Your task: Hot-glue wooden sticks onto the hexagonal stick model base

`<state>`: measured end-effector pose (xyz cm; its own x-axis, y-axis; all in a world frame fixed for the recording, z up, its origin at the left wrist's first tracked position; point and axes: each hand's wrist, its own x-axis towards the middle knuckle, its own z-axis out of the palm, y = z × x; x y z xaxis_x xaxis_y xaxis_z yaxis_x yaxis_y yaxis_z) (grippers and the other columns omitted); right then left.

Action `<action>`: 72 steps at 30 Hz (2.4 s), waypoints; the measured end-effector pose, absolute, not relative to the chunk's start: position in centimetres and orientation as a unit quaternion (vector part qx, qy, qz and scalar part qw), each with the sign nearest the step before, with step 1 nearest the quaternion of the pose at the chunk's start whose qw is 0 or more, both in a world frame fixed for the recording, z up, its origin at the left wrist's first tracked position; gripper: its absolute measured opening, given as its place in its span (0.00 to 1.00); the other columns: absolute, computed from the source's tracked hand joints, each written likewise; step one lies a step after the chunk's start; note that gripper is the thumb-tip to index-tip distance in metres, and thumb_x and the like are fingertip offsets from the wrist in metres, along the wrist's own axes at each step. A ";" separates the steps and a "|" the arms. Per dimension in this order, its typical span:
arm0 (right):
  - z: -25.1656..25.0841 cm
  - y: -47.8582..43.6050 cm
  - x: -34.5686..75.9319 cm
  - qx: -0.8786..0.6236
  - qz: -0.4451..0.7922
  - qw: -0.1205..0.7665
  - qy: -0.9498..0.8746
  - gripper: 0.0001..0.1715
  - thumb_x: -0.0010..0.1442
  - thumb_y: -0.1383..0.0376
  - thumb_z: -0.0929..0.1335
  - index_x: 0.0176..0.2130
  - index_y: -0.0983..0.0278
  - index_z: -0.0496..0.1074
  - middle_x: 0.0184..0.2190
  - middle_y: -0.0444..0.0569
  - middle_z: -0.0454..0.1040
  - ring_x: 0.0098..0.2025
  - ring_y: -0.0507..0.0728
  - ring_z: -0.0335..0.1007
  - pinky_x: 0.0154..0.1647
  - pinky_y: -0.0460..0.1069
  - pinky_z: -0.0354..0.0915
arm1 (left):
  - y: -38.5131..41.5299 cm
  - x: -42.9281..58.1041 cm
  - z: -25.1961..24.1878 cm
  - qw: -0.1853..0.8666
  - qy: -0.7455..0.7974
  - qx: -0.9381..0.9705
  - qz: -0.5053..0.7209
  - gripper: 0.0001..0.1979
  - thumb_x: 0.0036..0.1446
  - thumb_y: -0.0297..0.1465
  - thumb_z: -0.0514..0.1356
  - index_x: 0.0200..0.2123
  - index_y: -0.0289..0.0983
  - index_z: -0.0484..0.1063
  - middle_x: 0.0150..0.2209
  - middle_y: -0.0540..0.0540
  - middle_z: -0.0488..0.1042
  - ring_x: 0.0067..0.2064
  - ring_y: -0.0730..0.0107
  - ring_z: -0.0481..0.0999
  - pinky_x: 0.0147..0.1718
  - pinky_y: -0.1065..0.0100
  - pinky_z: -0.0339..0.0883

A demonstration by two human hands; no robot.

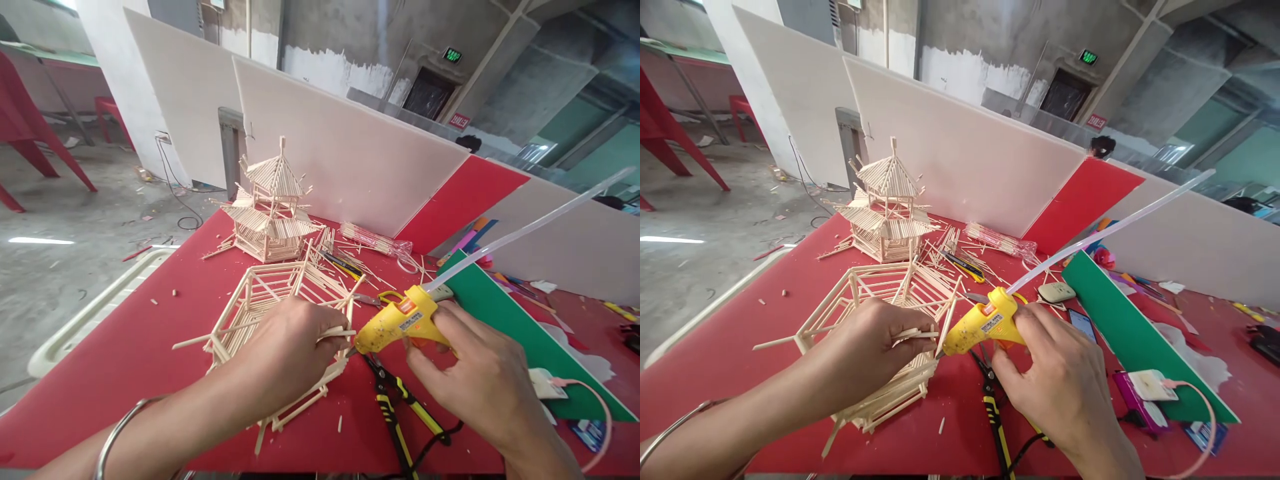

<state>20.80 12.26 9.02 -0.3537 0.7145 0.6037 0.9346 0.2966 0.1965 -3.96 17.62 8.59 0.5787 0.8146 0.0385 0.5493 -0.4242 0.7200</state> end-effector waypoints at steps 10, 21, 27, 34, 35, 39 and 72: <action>8.6 11.4 20.5 -0.566 -0.237 0.228 -0.756 0.10 0.56 0.61 0.68 0.39 0.62 0.69 0.37 0.50 0.77 0.35 0.58 0.74 0.31 0.51 0.67 | 17.1 -3.8 8.7 0.316 0.411 0.826 0.223 0.12 0.61 0.32 0.56 0.32 0.36 0.79 0.26 0.47 0.77 0.27 0.70 0.71 0.28 0.71 0.57; 8.8 11.9 20.0 -0.567 -0.240 0.234 -0.752 0.08 0.53 0.63 0.66 0.37 0.62 0.69 0.34 0.47 0.76 0.31 0.58 0.73 0.29 0.51 0.65 | 17.2 -4.5 8.3 0.400 0.488 0.747 0.212 0.15 0.61 0.40 0.57 0.28 0.37 0.73 0.20 0.55 0.62 0.24 0.74 0.57 0.24 0.72 0.52; 8.8 12.3 20.7 -0.545 -0.267 0.223 -0.763 0.11 0.54 0.62 0.67 0.39 0.63 0.69 0.38 0.50 0.77 0.33 0.59 0.75 0.31 0.52 0.67 | 17.5 -4.7 8.2 0.424 0.465 0.750 0.205 0.11 0.59 0.36 0.58 0.28 0.38 0.76 0.22 0.54 0.68 0.25 0.74 0.63 0.24 0.71 0.54; 8.6 12.9 20.6 -0.526 -0.283 0.205 -0.776 0.14 0.54 0.61 0.67 0.40 0.65 0.71 0.38 0.52 0.77 0.34 0.61 0.76 0.34 0.53 0.68 | 17.6 -4.9 7.2 0.458 0.445 0.736 0.227 0.09 0.58 0.30 0.58 0.28 0.41 0.78 0.23 0.55 0.74 0.26 0.75 0.68 0.25 0.73 0.56; 8.6 13.0 20.6 -0.525 -0.283 0.202 -0.777 0.14 0.54 0.61 0.67 0.41 0.65 0.71 0.39 0.52 0.77 0.35 0.61 0.76 0.35 0.53 0.68 | 17.6 -4.8 7.2 0.464 0.440 0.734 0.230 0.10 0.58 0.29 0.58 0.28 0.41 0.78 0.24 0.55 0.75 0.26 0.75 0.69 0.25 0.74 0.57; 8.8 13.1 20.5 -0.538 -0.280 0.194 -0.771 0.11 0.54 0.61 0.66 0.38 0.63 0.70 0.38 0.49 0.77 0.35 0.59 0.76 0.33 0.51 0.66 | 17.7 -4.5 7.4 0.461 0.421 0.743 0.243 0.10 0.58 0.27 0.58 0.28 0.39 0.78 0.24 0.54 0.75 0.26 0.76 0.69 0.26 0.74 0.57; 7.8 6.5 22.3 -0.586 -0.261 0.270 -0.718 0.09 0.55 0.61 0.66 0.38 0.60 0.66 0.29 0.44 0.72 0.29 0.57 0.70 0.28 0.50 0.60 | 16.1 -3.3 7.9 0.278 0.418 0.825 0.260 0.11 0.61 0.32 0.55 0.27 0.36 0.70 0.23 0.52 0.68 0.27 0.74 0.63 0.28 0.72 0.55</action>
<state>22.29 6.53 7.75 -0.1670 0.7008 0.6936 0.9825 0.1770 0.0578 -3.35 16.11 7.95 0.5149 0.8341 0.1977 0.5448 -0.4965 0.6758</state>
